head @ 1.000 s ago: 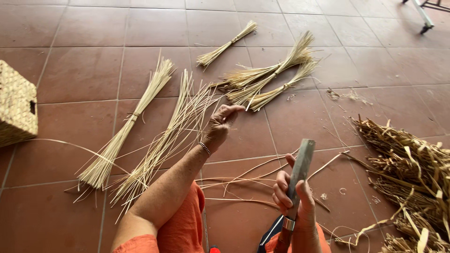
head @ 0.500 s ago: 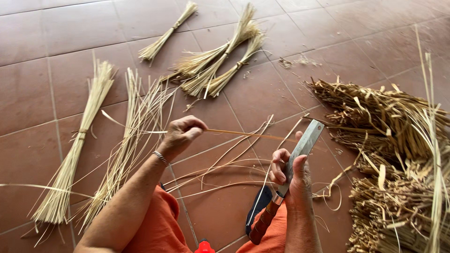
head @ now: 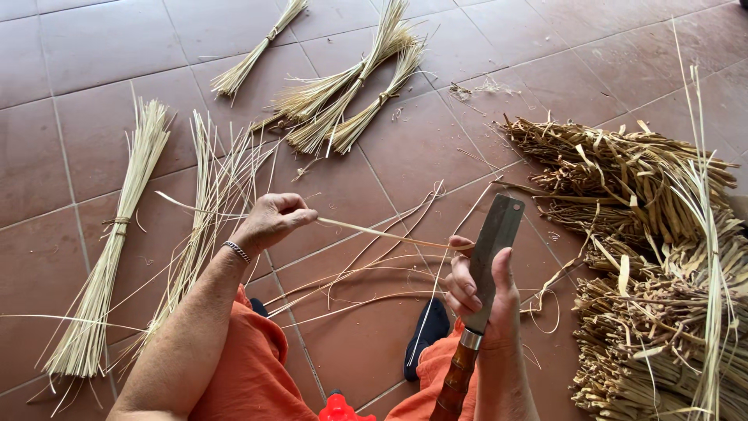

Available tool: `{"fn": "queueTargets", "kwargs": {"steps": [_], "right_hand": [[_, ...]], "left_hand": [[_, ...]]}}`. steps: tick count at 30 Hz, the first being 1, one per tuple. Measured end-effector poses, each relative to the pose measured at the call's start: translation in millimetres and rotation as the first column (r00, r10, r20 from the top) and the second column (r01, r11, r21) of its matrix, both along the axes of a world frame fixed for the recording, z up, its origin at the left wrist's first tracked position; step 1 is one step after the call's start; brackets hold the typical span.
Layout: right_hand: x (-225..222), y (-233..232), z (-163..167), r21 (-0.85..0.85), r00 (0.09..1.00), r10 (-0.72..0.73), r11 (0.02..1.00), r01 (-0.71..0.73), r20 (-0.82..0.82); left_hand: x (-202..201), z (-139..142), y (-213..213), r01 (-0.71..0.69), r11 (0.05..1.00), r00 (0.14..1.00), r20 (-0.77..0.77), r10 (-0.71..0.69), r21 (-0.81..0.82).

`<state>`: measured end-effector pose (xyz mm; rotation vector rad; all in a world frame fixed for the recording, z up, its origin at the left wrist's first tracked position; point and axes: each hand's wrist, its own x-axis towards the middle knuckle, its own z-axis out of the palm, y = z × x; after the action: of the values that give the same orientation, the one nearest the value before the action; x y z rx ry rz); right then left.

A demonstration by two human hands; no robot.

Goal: The person sits on a small red stool and uses a large knife to split long dried plant fibers into thinner strands. They hold the fibers with one hand and draw the knife along them to separate the strands, which fall onto the tiled floor.

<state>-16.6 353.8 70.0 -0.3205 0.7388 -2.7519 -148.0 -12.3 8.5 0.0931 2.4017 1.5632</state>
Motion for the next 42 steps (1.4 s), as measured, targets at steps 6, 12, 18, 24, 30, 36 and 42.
{"fn": "queueTargets", "kwargs": {"steps": [6,12,18,24,30,36,42], "right_hand": [[-6,-8,-1,0.288,0.950,-0.301,0.920,0.266,0.084],[-20,-26,-10,0.229,0.979,-0.177,0.962,0.151,0.100],[-31,-41,-17,0.124,0.991,-0.051,0.992,0.036,0.125],[-40,-34,-29,0.212,0.966,-0.209,0.961,0.175,0.151],[-55,18,-48,0.217,0.894,-0.428,0.892,0.396,0.129],[-51,23,-56,0.494,0.850,-0.520,0.762,0.418,0.084],[-61,13,-62,0.655,0.865,-0.500,0.669,0.351,0.047]], "left_hand": [[5,-8,11,0.196,0.969,0.979,0.024,-0.202,0.151],[20,-9,48,0.360,0.840,0.926,-0.042,-0.376,0.406],[26,-3,37,0.304,0.701,0.908,0.028,-0.419,0.645],[15,11,19,0.355,0.911,0.929,0.028,-0.369,0.209],[9,9,-86,0.213,0.970,0.977,0.003,-0.214,0.117],[41,-49,-164,-0.146,0.989,0.983,0.116,0.143,0.020],[52,-153,-196,-0.718,0.696,0.695,0.077,0.715,0.013]]}}
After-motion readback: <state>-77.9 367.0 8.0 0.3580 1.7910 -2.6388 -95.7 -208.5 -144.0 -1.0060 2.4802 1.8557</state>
